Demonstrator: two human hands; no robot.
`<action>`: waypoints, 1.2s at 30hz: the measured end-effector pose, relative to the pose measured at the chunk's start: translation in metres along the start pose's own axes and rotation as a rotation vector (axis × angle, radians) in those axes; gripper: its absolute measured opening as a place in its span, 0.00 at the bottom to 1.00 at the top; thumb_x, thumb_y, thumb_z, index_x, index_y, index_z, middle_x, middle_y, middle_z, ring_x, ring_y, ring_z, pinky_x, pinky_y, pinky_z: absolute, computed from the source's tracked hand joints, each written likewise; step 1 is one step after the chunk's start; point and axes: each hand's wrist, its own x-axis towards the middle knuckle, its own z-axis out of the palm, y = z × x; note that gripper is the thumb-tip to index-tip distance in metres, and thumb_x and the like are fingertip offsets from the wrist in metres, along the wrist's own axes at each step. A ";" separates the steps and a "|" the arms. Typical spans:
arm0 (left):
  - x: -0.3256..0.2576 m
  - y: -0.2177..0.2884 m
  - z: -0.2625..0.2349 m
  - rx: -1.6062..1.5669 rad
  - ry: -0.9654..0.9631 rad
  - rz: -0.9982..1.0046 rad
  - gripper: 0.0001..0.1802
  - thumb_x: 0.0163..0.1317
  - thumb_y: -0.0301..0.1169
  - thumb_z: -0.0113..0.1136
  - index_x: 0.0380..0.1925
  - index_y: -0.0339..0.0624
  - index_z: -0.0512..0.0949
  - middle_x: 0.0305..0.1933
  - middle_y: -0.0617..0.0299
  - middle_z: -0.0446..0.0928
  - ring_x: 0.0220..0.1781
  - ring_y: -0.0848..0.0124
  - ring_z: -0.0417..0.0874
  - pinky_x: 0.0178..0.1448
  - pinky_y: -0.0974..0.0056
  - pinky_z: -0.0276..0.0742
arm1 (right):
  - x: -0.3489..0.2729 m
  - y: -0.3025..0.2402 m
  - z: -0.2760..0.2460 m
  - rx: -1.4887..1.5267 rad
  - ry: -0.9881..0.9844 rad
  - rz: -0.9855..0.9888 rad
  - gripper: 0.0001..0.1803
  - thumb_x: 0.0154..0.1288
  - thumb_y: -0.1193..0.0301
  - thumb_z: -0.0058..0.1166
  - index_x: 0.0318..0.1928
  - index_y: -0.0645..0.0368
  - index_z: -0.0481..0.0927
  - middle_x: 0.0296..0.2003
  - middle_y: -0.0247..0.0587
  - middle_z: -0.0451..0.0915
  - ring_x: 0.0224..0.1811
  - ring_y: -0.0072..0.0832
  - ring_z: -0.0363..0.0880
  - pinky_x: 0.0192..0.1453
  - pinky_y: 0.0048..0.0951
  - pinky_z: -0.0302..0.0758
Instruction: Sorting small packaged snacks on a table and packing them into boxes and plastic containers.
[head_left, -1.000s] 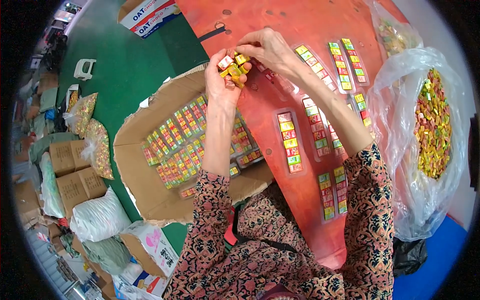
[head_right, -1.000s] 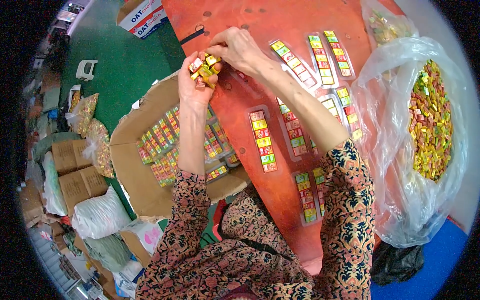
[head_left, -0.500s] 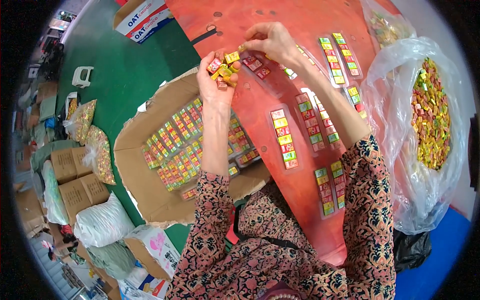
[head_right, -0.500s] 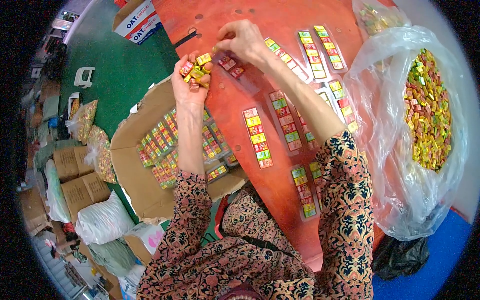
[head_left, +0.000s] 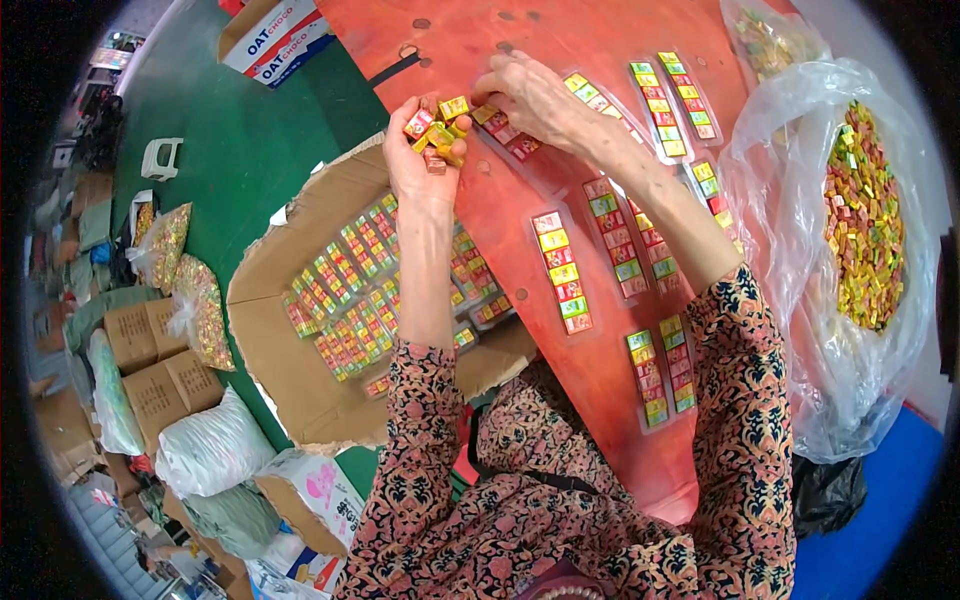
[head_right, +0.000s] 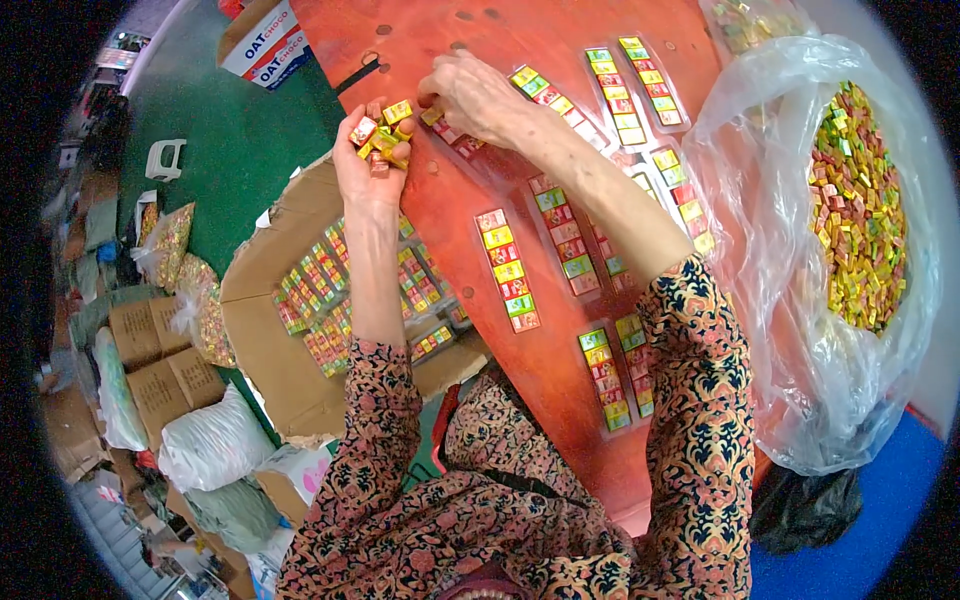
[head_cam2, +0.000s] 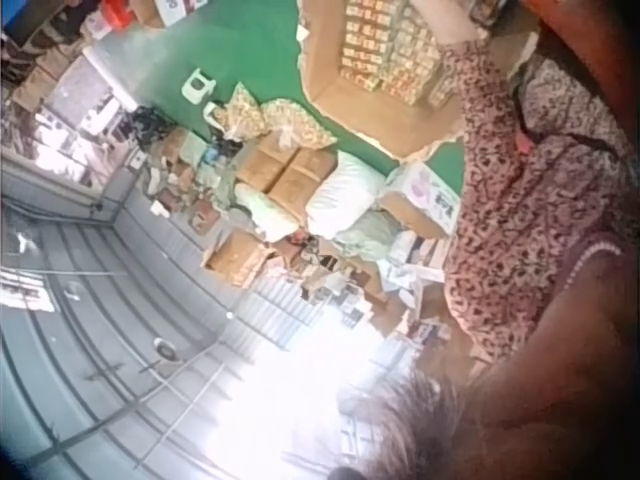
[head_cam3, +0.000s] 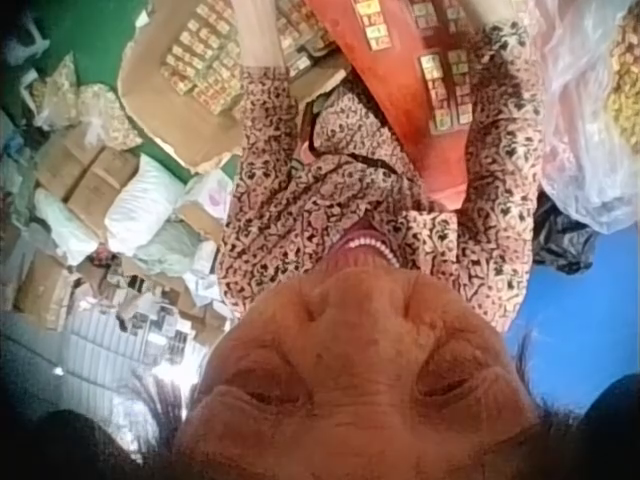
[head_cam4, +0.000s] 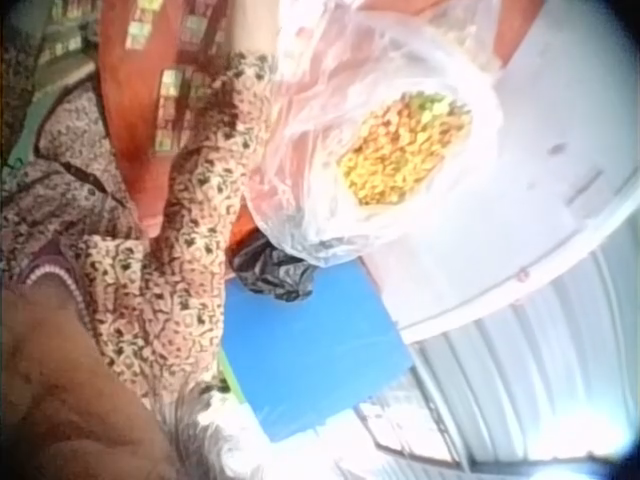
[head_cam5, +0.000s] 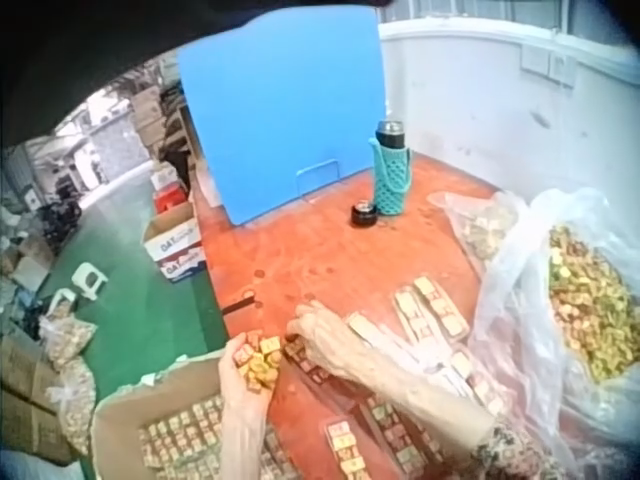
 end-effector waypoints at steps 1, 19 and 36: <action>0.000 -0.001 0.001 -0.004 -0.014 0.000 0.12 0.60 0.38 0.47 0.27 0.42 0.71 0.27 0.57 0.75 0.23 0.65 0.79 0.15 0.71 0.67 | -0.002 0.002 -0.001 0.050 -0.005 -0.025 0.15 0.50 0.79 0.50 0.41 0.63 0.78 0.36 0.43 0.73 0.45 0.41 0.69 0.51 0.38 0.67; 0.001 0.000 0.002 0.063 0.080 0.005 0.10 0.60 0.37 0.49 0.28 0.41 0.72 0.26 0.58 0.76 0.22 0.63 0.80 0.14 0.70 0.69 | -0.008 -0.030 -0.038 -0.015 -0.493 0.030 0.40 0.34 0.82 0.65 0.55 0.64 0.65 0.49 0.47 0.62 0.55 0.42 0.62 0.56 0.35 0.67; 0.001 -0.004 0.011 0.149 0.160 0.018 0.13 0.59 0.38 0.49 0.32 0.39 0.73 0.24 0.55 0.77 0.19 0.64 0.79 0.14 0.68 0.69 | -0.011 -0.014 -0.027 0.030 -0.340 -0.134 0.34 0.32 0.84 0.64 0.46 0.65 0.66 0.42 0.46 0.63 0.47 0.43 0.69 0.47 0.35 0.72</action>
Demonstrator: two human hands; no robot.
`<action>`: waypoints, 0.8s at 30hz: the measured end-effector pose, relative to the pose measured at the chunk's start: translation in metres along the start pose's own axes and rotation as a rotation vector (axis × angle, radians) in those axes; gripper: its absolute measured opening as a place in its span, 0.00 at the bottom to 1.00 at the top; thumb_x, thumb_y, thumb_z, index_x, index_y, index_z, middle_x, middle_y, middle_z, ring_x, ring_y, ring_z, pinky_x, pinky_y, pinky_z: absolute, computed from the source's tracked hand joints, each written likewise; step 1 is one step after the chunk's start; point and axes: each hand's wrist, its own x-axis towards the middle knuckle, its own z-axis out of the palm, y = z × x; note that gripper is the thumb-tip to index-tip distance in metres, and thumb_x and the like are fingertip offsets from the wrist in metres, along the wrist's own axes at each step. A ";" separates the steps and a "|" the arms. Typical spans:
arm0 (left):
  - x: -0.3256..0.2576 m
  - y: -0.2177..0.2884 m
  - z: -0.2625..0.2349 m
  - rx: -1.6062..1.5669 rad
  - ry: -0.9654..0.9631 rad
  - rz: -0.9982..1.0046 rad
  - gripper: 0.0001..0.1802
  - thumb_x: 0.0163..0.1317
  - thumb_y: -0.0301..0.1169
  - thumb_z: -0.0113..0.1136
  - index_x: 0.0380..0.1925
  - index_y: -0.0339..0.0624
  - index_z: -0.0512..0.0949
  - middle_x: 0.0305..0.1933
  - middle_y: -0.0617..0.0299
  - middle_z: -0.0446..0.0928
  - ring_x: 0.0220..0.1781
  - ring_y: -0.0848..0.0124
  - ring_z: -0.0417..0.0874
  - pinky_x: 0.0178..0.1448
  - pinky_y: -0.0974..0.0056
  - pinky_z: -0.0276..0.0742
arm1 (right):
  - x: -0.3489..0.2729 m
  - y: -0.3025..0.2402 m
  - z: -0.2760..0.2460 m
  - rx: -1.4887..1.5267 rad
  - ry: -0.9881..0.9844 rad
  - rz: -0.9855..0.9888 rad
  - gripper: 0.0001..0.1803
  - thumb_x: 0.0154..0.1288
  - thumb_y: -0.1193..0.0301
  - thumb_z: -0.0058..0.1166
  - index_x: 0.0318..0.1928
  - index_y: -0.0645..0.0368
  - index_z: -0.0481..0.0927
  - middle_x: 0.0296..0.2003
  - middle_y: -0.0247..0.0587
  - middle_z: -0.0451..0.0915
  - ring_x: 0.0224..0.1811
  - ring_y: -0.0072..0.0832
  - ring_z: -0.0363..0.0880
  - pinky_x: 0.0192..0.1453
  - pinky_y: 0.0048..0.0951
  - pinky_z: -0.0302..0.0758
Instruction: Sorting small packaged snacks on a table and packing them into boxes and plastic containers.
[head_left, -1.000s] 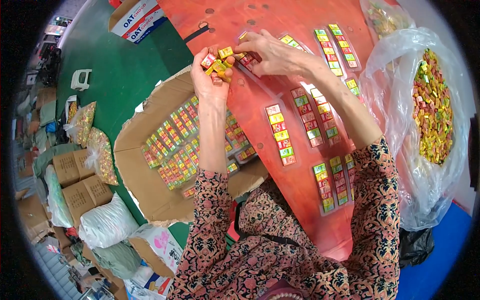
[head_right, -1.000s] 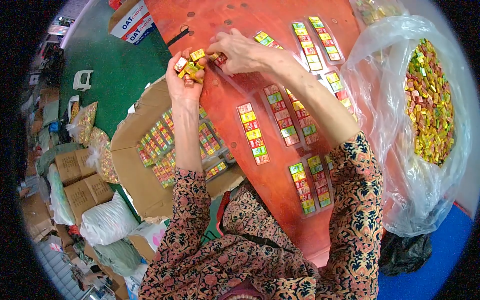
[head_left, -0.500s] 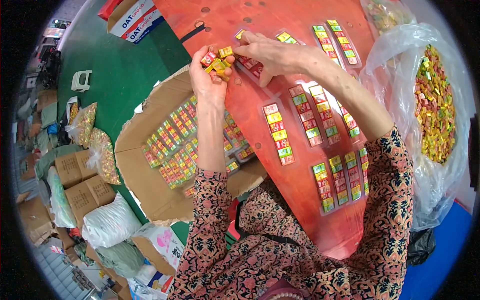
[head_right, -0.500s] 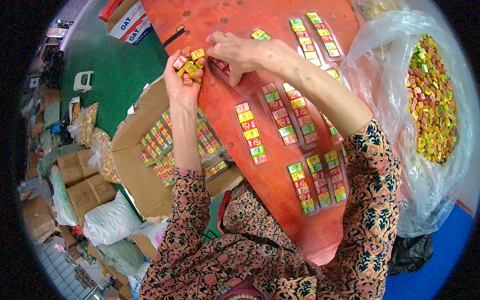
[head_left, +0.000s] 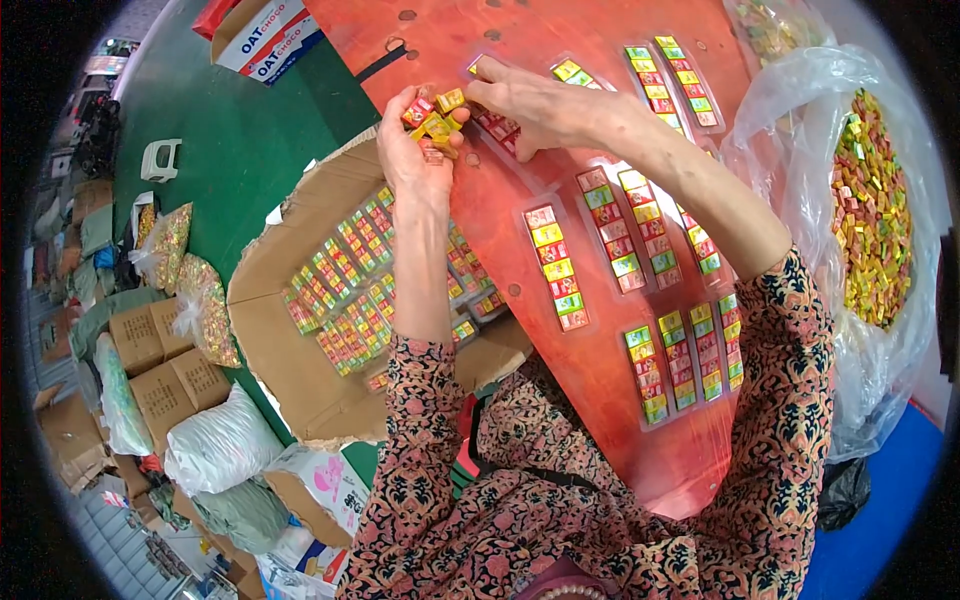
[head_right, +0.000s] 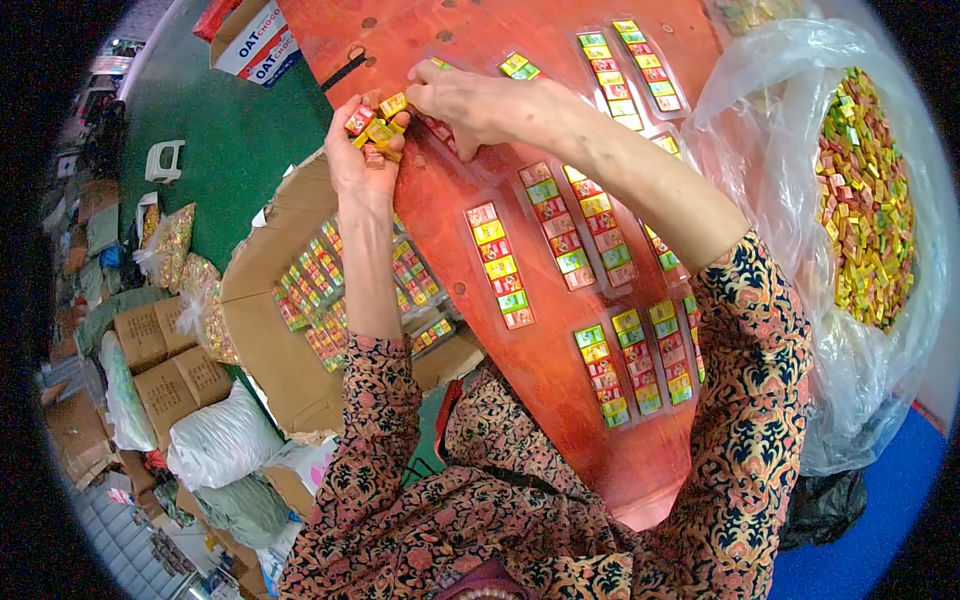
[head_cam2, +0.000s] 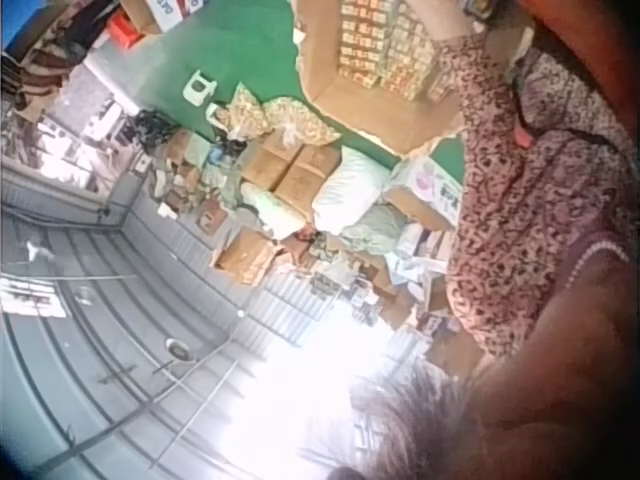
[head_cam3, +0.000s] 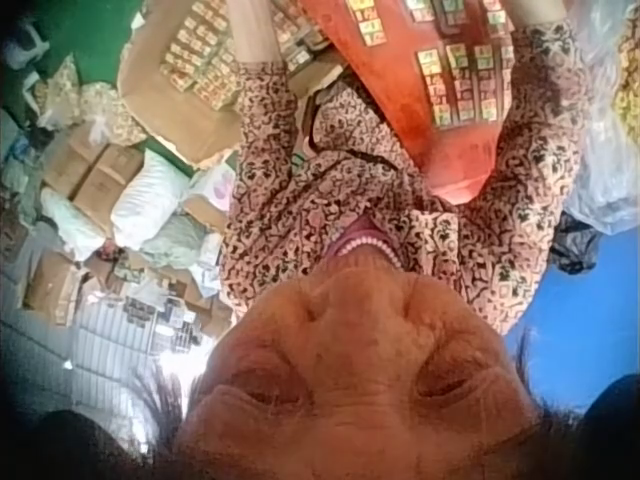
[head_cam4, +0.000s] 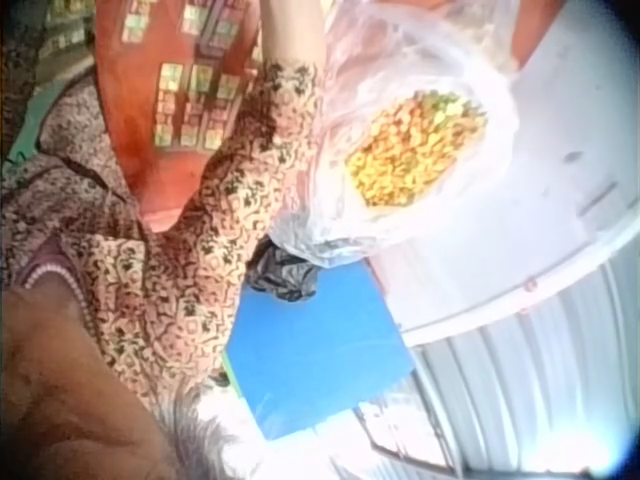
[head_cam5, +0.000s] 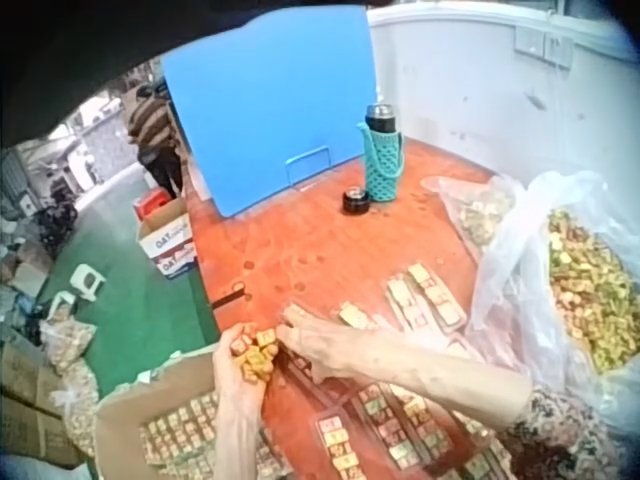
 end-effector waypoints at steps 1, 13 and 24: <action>-0.001 0.000 0.000 0.006 -0.005 -0.002 0.13 0.59 0.38 0.49 0.32 0.39 0.73 0.24 0.55 0.77 0.18 0.64 0.78 0.14 0.68 0.69 | 0.000 0.001 0.001 -0.011 -0.003 0.008 0.34 0.32 0.84 0.65 0.46 0.65 0.66 0.42 0.46 0.63 0.46 0.43 0.69 0.47 0.36 0.72; 0.000 0.000 -0.005 -0.018 -0.026 0.028 0.12 0.60 0.37 0.48 0.30 0.38 0.74 0.28 0.55 0.77 0.23 0.62 0.80 0.16 0.70 0.69 | -0.001 -0.010 0.001 -0.025 -0.083 0.112 0.29 0.36 0.78 0.64 0.45 0.68 0.69 0.56 0.60 0.60 0.55 0.52 0.65 0.58 0.37 0.67; -0.012 0.001 -0.015 -0.121 -0.018 -0.018 0.11 0.60 0.38 0.48 0.32 0.41 0.72 0.27 0.56 0.77 0.22 0.63 0.80 0.14 0.69 0.68 | -0.003 -0.007 0.008 -0.081 0.010 0.065 0.34 0.28 0.78 0.68 0.43 0.67 0.68 0.43 0.48 0.64 0.49 0.45 0.66 0.52 0.38 0.69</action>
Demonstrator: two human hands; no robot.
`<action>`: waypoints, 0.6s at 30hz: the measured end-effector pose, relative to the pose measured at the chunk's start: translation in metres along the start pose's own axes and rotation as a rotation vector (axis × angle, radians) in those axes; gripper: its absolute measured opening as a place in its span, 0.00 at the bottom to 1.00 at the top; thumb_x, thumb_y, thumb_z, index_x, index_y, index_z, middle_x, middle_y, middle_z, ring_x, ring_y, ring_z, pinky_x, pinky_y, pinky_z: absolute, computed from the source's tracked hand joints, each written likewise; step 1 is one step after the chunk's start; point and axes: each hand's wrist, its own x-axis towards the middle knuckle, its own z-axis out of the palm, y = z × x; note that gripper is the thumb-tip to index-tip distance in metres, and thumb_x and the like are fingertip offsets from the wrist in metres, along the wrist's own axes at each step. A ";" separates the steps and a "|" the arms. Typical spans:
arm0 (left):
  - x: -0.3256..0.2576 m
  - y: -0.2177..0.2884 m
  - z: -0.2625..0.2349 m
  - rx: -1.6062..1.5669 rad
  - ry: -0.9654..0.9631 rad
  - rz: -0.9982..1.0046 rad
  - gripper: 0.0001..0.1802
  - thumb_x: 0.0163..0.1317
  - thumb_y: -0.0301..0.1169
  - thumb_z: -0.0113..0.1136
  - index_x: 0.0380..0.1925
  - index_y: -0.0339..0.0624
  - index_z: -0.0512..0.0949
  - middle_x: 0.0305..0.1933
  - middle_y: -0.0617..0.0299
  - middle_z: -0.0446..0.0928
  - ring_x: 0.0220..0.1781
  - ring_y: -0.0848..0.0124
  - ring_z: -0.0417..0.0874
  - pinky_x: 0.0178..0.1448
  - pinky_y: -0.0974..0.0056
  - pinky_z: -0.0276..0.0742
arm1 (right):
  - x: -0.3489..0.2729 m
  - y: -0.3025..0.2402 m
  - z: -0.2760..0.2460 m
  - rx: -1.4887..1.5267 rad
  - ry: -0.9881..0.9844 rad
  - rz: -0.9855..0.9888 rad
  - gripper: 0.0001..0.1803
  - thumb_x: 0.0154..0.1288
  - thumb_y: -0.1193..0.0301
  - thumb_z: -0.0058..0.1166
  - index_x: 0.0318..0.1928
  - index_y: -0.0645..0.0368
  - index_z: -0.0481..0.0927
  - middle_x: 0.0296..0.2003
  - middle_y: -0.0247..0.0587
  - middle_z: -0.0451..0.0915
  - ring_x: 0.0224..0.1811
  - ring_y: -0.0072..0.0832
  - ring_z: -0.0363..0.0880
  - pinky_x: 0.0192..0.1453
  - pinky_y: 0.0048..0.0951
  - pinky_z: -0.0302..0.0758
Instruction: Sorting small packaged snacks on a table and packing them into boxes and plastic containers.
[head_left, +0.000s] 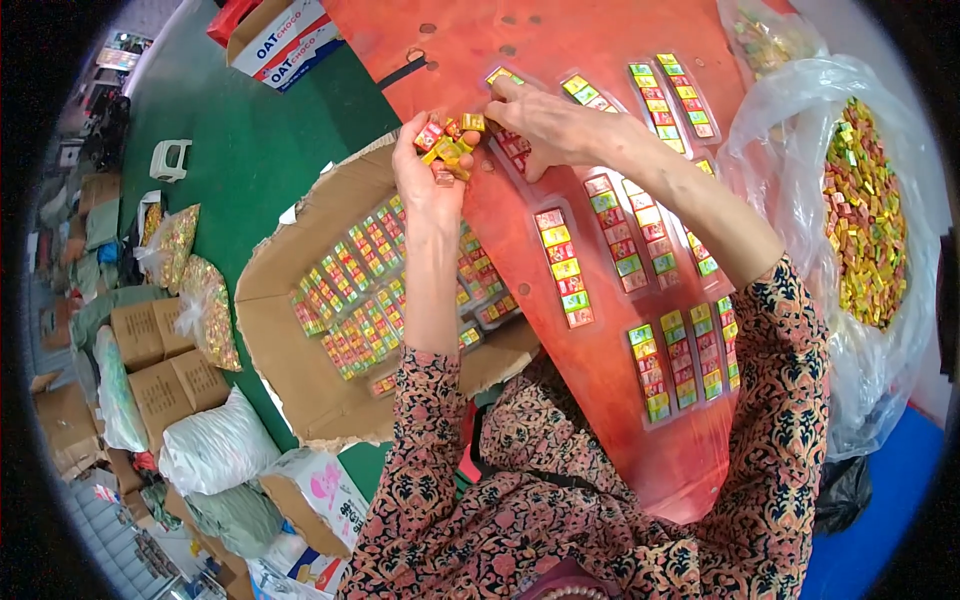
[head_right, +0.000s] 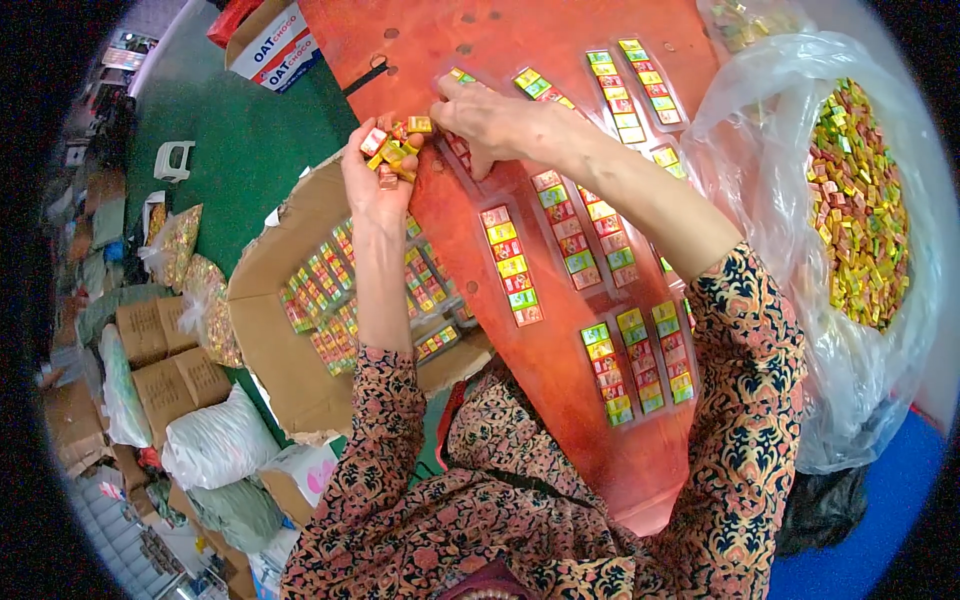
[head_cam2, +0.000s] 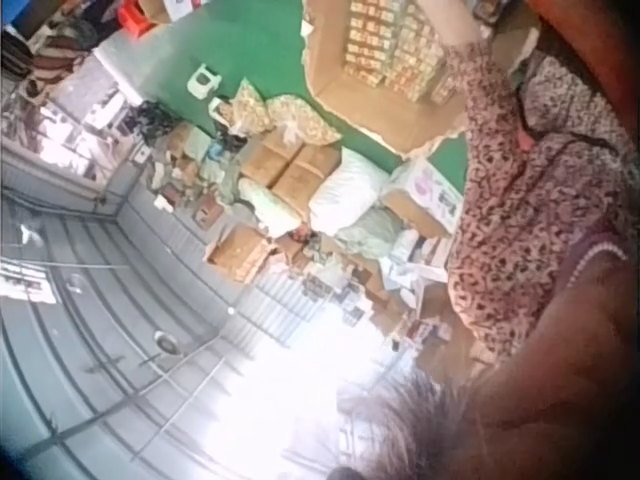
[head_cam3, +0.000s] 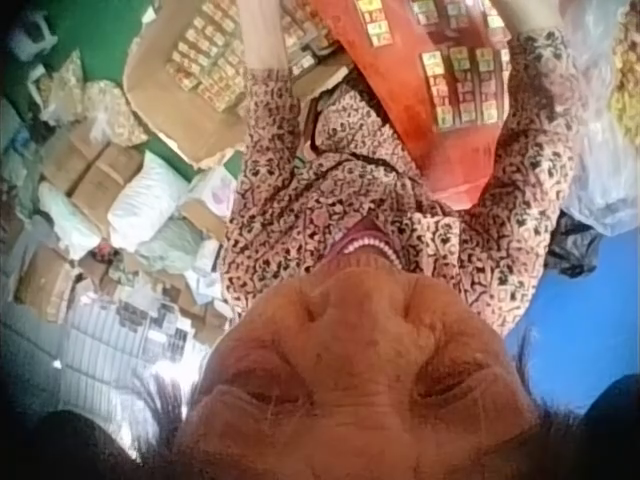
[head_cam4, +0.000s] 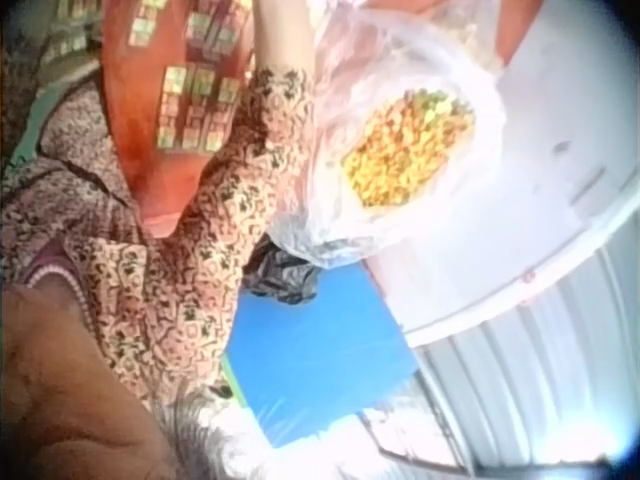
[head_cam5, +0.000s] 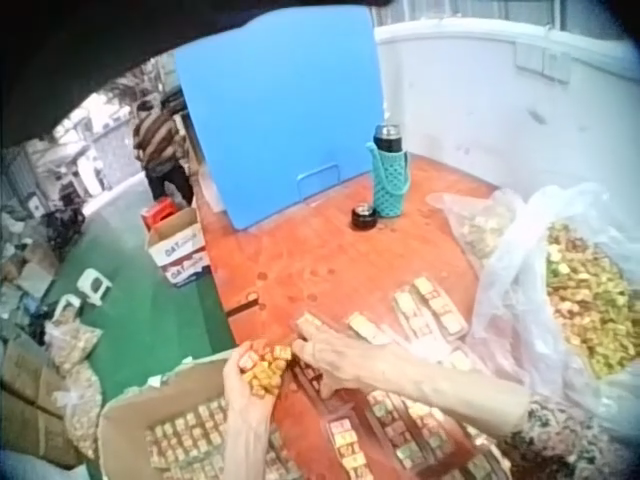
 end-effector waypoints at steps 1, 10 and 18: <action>-0.002 -0.002 0.000 0.024 0.011 0.001 0.11 0.60 0.38 0.48 0.33 0.42 0.72 0.27 0.56 0.77 0.22 0.63 0.80 0.15 0.69 0.68 | 0.000 0.000 0.001 -0.023 0.002 -0.003 0.34 0.28 0.78 0.68 0.43 0.67 0.68 0.44 0.48 0.64 0.50 0.46 0.66 0.52 0.38 0.69; -0.004 -0.002 -0.005 0.059 -0.003 0.002 0.12 0.60 0.39 0.47 0.33 0.43 0.72 0.29 0.53 0.78 0.23 0.64 0.80 0.16 0.70 0.69 | 0.001 -0.013 -0.009 0.124 -0.038 0.082 0.31 0.38 0.78 0.64 0.48 0.63 0.68 0.43 0.49 0.66 0.49 0.44 0.68 0.50 0.38 0.69; -0.015 0.011 -0.021 -0.301 -0.088 -0.189 0.12 0.61 0.36 0.45 0.31 0.40 0.74 0.39 0.47 0.76 0.31 0.60 0.77 0.19 0.72 0.68 | 0.007 -0.005 0.012 0.099 0.267 -0.047 0.13 0.53 0.74 0.54 0.40 0.64 0.75 0.33 0.47 0.74 0.39 0.43 0.74 0.43 0.37 0.71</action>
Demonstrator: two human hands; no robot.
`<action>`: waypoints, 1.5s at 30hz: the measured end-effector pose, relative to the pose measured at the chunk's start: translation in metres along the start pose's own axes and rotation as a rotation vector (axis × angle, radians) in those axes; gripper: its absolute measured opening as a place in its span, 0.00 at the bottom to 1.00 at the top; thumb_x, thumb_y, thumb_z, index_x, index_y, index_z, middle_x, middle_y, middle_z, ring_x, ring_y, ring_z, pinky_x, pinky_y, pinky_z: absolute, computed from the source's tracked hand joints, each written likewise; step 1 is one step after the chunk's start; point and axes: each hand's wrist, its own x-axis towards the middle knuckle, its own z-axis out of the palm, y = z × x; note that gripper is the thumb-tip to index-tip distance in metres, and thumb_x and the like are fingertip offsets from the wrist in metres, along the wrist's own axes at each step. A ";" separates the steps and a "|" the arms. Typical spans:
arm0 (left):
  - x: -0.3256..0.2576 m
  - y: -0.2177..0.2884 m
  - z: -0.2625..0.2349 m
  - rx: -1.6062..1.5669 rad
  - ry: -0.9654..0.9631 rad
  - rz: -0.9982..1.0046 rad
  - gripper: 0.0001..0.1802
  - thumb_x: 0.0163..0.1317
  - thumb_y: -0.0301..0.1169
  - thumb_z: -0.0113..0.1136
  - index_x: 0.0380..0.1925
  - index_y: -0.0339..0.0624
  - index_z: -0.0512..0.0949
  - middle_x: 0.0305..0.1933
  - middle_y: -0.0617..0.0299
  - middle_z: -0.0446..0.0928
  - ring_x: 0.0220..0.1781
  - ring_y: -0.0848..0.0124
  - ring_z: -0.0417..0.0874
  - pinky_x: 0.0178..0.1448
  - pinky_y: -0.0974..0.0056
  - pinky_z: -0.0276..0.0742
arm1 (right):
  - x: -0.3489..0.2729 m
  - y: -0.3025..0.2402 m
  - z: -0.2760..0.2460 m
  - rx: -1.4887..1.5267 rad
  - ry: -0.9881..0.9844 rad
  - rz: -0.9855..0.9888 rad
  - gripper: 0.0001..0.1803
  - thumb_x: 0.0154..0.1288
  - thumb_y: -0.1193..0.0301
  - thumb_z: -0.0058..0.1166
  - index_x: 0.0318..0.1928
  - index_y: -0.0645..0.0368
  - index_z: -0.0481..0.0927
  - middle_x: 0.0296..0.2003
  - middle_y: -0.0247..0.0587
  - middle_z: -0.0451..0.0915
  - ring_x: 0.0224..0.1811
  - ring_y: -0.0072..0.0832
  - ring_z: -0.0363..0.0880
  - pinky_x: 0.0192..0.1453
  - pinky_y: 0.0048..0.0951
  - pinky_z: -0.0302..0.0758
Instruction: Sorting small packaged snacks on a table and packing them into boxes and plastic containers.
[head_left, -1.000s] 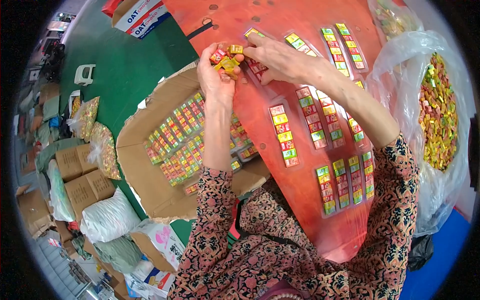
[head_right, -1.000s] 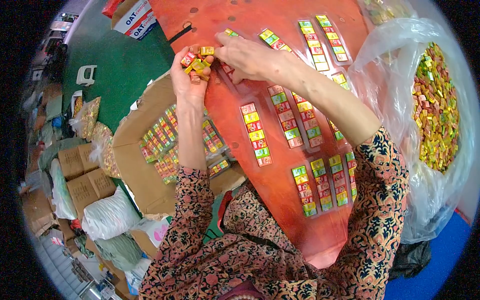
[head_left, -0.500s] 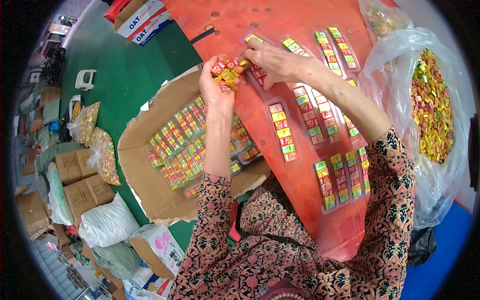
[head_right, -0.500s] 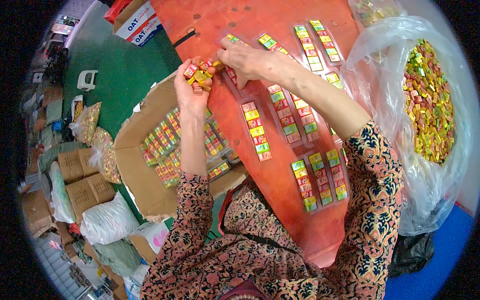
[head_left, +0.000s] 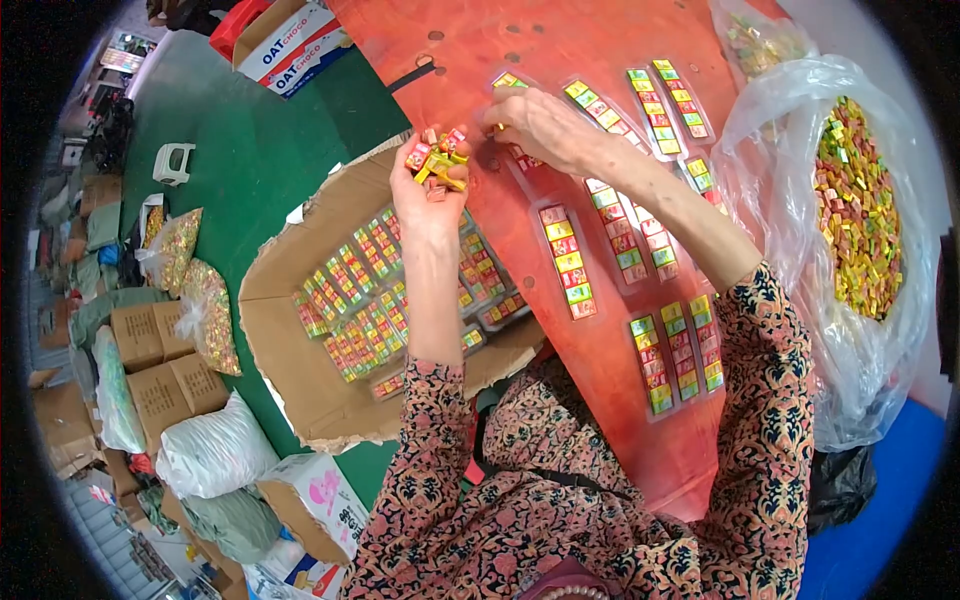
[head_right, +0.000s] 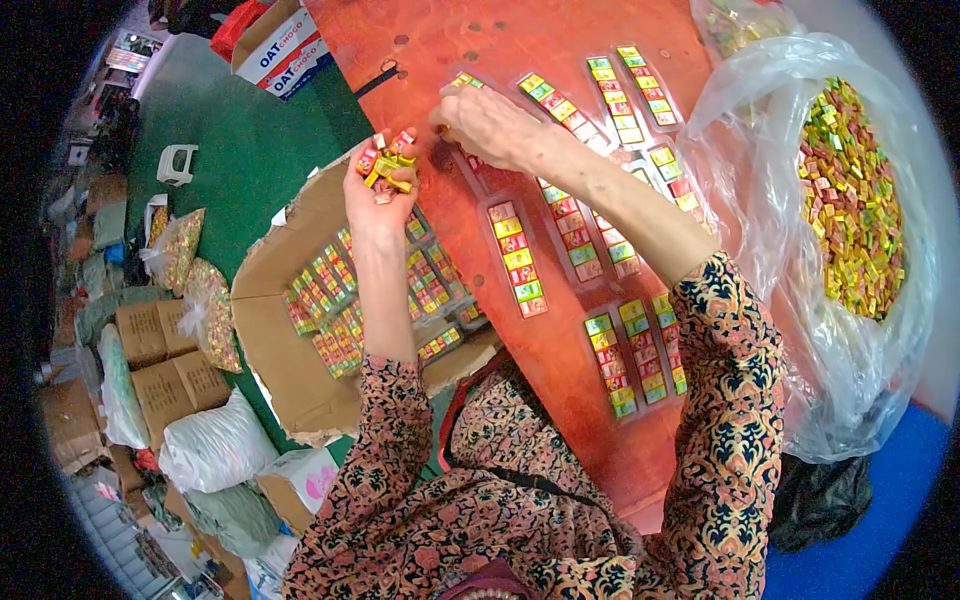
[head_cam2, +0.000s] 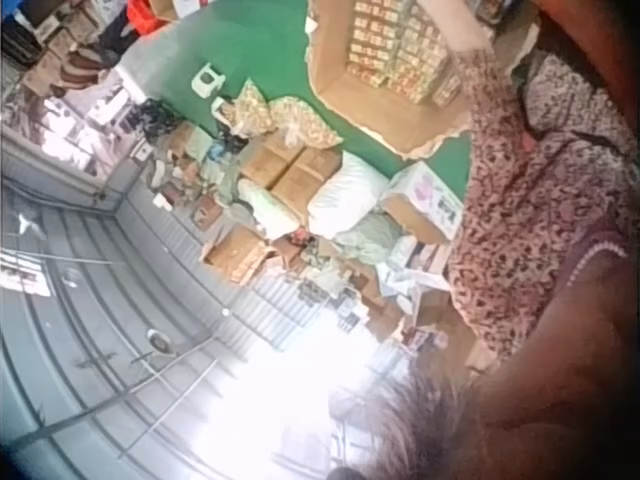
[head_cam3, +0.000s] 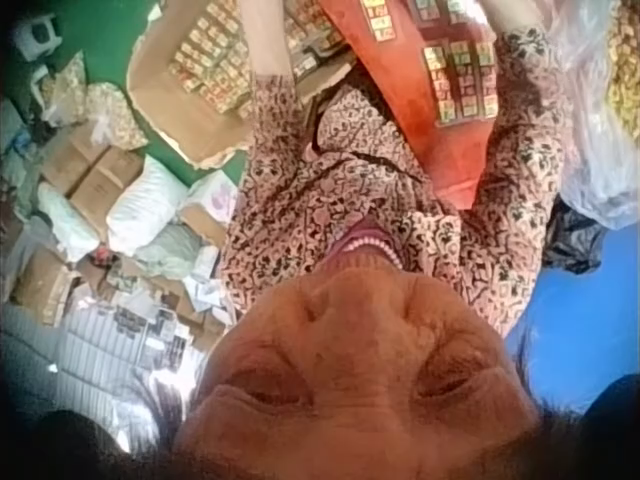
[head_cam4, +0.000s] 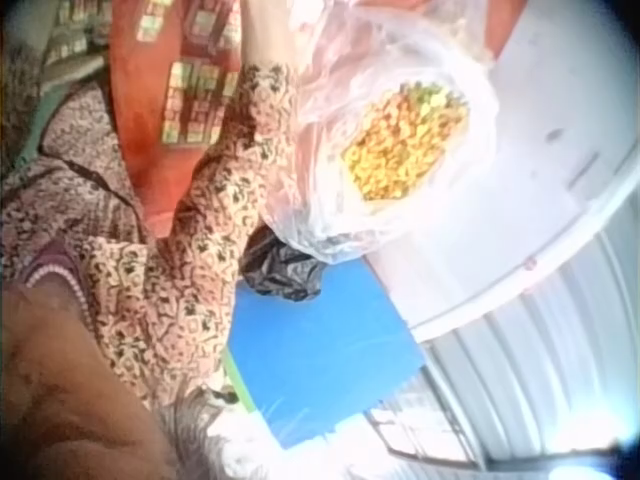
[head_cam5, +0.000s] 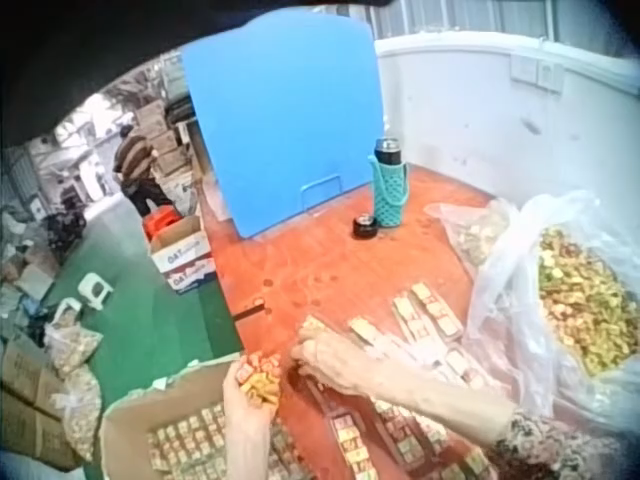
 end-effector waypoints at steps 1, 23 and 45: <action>-0.003 0.000 -0.002 -0.056 0.011 -0.017 0.13 0.61 0.36 0.45 0.33 0.39 0.74 0.42 0.46 0.75 0.32 0.60 0.76 0.19 0.73 0.68 | 0.001 -0.001 0.000 0.020 0.008 0.021 0.12 0.54 0.74 0.53 0.40 0.64 0.76 0.32 0.47 0.76 0.36 0.41 0.76 0.41 0.36 0.71; -0.032 -0.093 0.042 -0.027 0.099 -0.030 0.08 0.53 0.31 0.49 0.27 0.41 0.76 0.40 0.55 0.78 0.48 0.56 0.77 0.54 0.49 0.72 | -0.099 -0.094 -0.068 0.938 0.258 0.897 0.12 0.59 0.63 0.55 0.35 0.61 0.78 0.26 0.31 0.76 0.24 0.16 0.72 0.24 0.17 0.67; -0.073 -0.237 0.115 -0.154 -0.184 -0.266 0.10 0.60 0.32 0.43 0.26 0.39 0.72 0.29 0.57 0.75 0.37 0.60 0.79 0.48 0.58 0.76 | -0.196 -0.134 -0.123 -0.276 0.481 0.508 0.13 0.54 0.77 0.54 0.43 0.60 0.74 0.35 0.45 0.73 0.36 0.39 0.75 0.37 0.33 0.72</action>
